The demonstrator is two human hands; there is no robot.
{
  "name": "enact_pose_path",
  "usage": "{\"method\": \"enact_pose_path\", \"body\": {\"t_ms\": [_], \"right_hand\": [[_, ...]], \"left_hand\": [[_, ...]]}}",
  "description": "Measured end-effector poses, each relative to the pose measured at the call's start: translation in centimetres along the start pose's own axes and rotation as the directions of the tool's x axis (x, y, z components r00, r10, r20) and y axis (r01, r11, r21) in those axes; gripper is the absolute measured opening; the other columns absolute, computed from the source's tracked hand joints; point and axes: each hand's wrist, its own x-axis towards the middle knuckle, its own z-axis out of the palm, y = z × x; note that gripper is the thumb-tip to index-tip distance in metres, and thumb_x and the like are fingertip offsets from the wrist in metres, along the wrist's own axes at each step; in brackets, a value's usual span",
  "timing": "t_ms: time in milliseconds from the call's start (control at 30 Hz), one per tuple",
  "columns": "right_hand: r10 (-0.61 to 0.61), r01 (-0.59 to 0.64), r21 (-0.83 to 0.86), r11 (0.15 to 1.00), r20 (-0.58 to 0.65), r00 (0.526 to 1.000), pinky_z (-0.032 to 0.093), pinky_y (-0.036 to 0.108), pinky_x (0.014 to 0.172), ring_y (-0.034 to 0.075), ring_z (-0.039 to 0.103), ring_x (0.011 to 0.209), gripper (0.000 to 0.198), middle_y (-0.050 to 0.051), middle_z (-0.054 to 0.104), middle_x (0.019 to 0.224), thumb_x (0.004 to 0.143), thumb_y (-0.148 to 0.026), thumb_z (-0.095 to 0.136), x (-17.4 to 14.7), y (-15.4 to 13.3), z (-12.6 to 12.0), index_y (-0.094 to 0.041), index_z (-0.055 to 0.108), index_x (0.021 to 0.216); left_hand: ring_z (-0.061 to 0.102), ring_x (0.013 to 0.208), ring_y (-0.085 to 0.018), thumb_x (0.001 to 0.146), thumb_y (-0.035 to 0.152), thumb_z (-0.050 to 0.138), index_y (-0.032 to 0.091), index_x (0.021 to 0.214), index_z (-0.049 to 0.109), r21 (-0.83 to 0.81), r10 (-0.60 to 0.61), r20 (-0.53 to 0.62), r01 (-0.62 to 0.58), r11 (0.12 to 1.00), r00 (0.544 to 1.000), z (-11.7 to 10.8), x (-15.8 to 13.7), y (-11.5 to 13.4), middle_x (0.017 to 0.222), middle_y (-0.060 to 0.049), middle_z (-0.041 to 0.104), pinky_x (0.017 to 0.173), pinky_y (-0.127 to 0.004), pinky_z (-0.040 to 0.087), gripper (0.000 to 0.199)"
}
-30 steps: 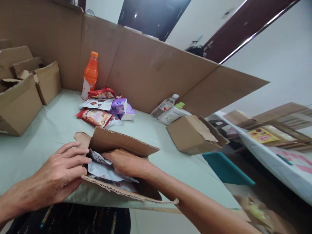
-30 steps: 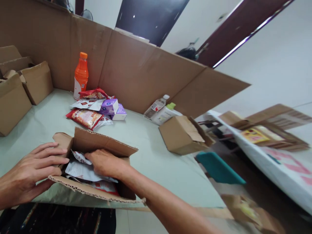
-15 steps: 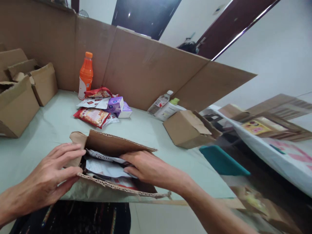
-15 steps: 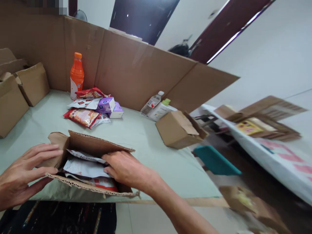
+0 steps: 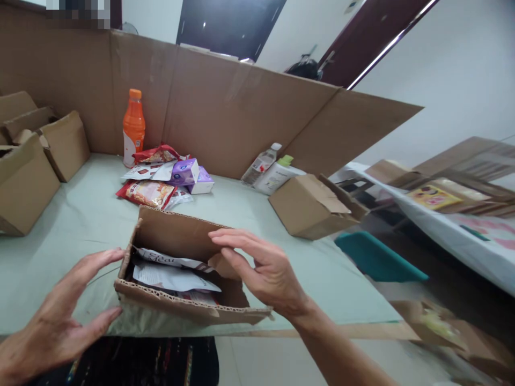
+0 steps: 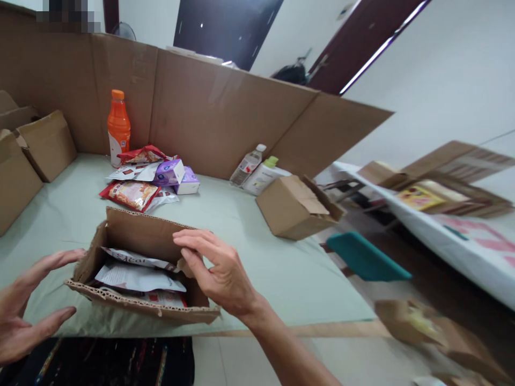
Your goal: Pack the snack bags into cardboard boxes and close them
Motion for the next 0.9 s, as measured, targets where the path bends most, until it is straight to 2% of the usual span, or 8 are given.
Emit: {"method": "enact_pose_path", "body": {"t_ms": [133,233,400,500,600,733,833,900], "right_hand": [[0.161,-0.155,0.172,0.973,-0.021,0.987,0.065,0.040,0.098,0.023,0.078,0.110,0.022,0.006,0.083,0.112,0.103,-0.021,0.059,-0.8,0.3,-0.5,-0.025,0.081,0.107],[0.216,-0.202,0.247,0.948,-0.032,0.976,0.065,0.041,0.097,0.024,0.078,0.110,0.021,0.007,0.083,0.112,0.103,-0.025,0.060,-1.3,0.3,-0.9,-0.024,0.080,0.108],[0.187,-0.174,0.076,0.982,-0.211,0.960,0.054,0.050,0.114,0.028,0.064,0.135,0.025,0.010,0.070,0.142,0.100,-0.032,0.068,-1.5,0.1,-1.3,-0.027,0.075,0.123],[0.207,-0.205,0.032,0.978,-0.073,0.976,0.058,0.048,0.107,0.028,0.069,0.127,0.030,0.010,0.076,0.132,0.102,-0.041,0.065,-1.7,0.5,-1.4,-0.025,0.075,0.126],[0.226,-0.233,0.104,0.967,0.073,0.971,0.063,0.042,0.095,0.026,0.076,0.109,0.037,0.009,0.082,0.112,0.108,-0.048,0.053,-2.2,1.0,-1.4,-0.024,0.079,0.117],[0.209,-0.216,0.106,0.971,0.067,0.976,0.064,0.041,0.093,0.026,0.076,0.111,0.031,0.009,0.081,0.116,0.106,-0.043,0.058,-3.0,1.2,-1.0,-0.024,0.078,0.121],[0.124,-0.125,0.006,0.992,0.073,0.990,0.063,0.043,0.094,0.026,0.076,0.110,0.020,0.009,0.081,0.117,0.101,-0.030,0.065,-3.4,1.1,-0.3,-0.025,0.078,0.115],[0.030,-0.025,-0.055,0.998,0.092,0.995,0.061,0.046,0.095,0.026,0.076,0.111,0.018,0.009,0.081,0.119,0.101,-0.026,0.064,-3.9,1.0,0.1,-0.024,0.078,0.111]], "left_hand": [[0.063,0.137,-0.028,0.099,0.021,0.062,0.023,0.150,0.054,-0.066,0.129,0.089,-0.123,0.990,0.988,0.9,1.5,0.2,0.146,-0.012,0.067,0.114,-0.044,0.058,0.052],[0.065,0.134,-0.026,0.100,0.027,0.062,0.022,0.143,0.058,-0.041,0.135,0.072,-0.133,0.990,0.988,1.2,2.2,0.2,0.140,-0.011,0.071,0.116,-0.041,0.056,0.044],[0.074,0.114,-0.018,0.104,0.028,0.059,0.025,0.140,0.058,-0.012,0.039,0.000,-0.039,0.999,0.999,1.2,3.0,0.9,0.116,-0.003,0.079,0.103,-0.028,0.061,0.035],[0.077,0.103,-0.018,0.105,0.034,0.060,0.026,0.146,0.052,0.028,-0.005,-0.030,0.006,1.000,1.000,1.3,3.4,1.5,0.112,-0.002,0.080,0.097,-0.028,0.064,0.042],[0.074,0.115,-0.022,0.104,0.037,0.061,0.028,0.147,0.052,0.074,-0.052,-0.045,0.055,0.996,0.998,1.5,3.7,1.6,0.127,-0.006,0.074,0.102,-0.035,0.063,0.045],[0.060,0.139,-0.030,0.104,0.036,0.059,0.031,0.148,0.053,0.089,-0.121,-0.027,0.123,0.989,0.992,2.1,4.2,1.1,0.153,-0.010,0.055,0.111,-0.047,0.059,0.045],[0.051,0.148,-0.033,0.104,0.033,0.054,0.032,0.149,0.052,0.057,-0.108,-0.004,0.108,0.993,0.994,2.7,4.4,0.6,0.164,-0.011,0.045,0.113,-0.050,0.056,0.045],[0.050,0.149,-0.032,0.104,0.027,0.049,0.033,0.145,0.057,0.045,-0.067,0.051,0.065,0.997,0.996,3.0,4.3,0.3,0.164,-0.008,0.046,0.114,-0.049,0.055,0.042]]}}
